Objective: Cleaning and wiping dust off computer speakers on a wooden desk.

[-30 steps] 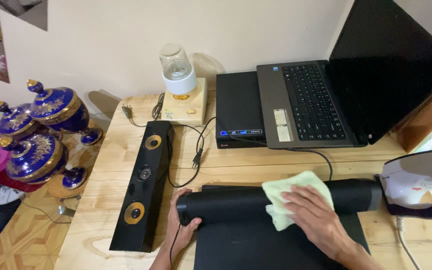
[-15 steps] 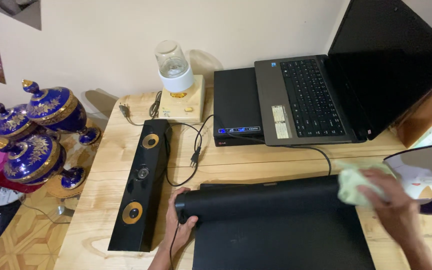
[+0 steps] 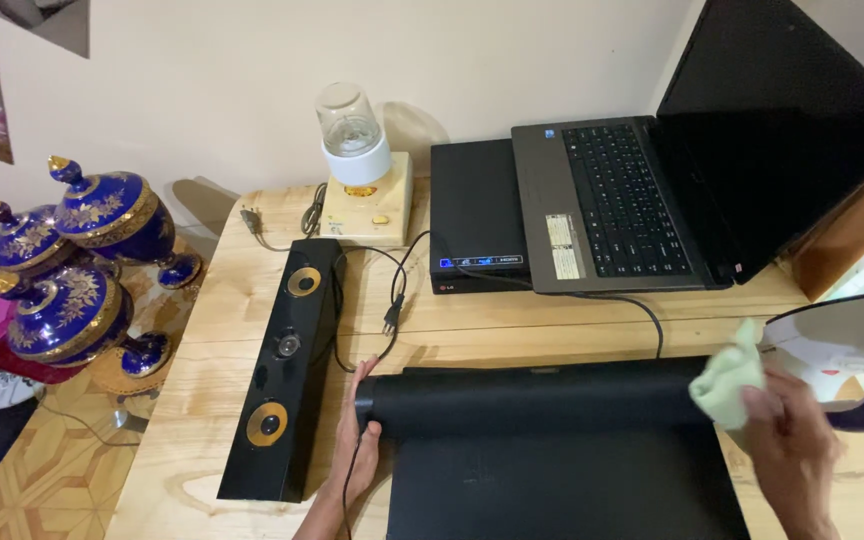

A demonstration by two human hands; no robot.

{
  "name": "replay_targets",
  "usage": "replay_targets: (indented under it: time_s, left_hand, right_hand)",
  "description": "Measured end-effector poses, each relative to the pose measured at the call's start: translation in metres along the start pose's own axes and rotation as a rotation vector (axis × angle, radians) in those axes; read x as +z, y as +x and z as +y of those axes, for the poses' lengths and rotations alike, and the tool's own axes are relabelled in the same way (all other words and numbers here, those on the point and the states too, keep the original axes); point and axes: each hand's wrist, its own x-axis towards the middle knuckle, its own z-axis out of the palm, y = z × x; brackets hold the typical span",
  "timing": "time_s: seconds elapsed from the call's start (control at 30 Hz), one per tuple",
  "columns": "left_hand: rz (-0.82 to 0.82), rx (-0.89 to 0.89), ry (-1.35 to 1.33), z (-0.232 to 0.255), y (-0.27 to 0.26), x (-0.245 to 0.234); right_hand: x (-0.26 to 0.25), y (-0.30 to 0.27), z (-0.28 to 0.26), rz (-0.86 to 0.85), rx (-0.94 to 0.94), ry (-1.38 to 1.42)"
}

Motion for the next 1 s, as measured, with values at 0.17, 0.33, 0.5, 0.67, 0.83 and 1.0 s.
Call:
replay_targets:
  time_s: [0.17,0.33,0.5,0.67,0.83,1.0]
  left_hand:
    - [-0.033,-0.015,-0.033,0.002,0.002,0.0]
    - [-0.071,-0.026,-0.068,0.004,0.004,-0.002]
    - [-0.095,-0.066,-0.048,0.019,0.006,-0.006]
    - [-0.026,0.028,-0.009,0.028,0.003,-0.008]
    - [0.177,0.198,0.034,0.022,-0.007,-0.014]
    - [0.291,0.174,0.121,-0.001,-0.017,-0.012]
  right_hand:
    - [0.046,0.039,0.001,-0.409,-0.523,-0.403]
    - [0.084,-0.004,-0.104,-0.434,-0.758,-0.094]
    - [0.141,-0.02,-0.123,-0.588,-0.994,-0.136]
    - [0.134,-0.023,-0.168,-0.639,-1.124,-0.106]
    - [0.127,-0.022,-0.177,-0.693,-1.137,-0.095]
    - [0.156,-0.031,-0.181,-0.745,-1.196,-0.082]
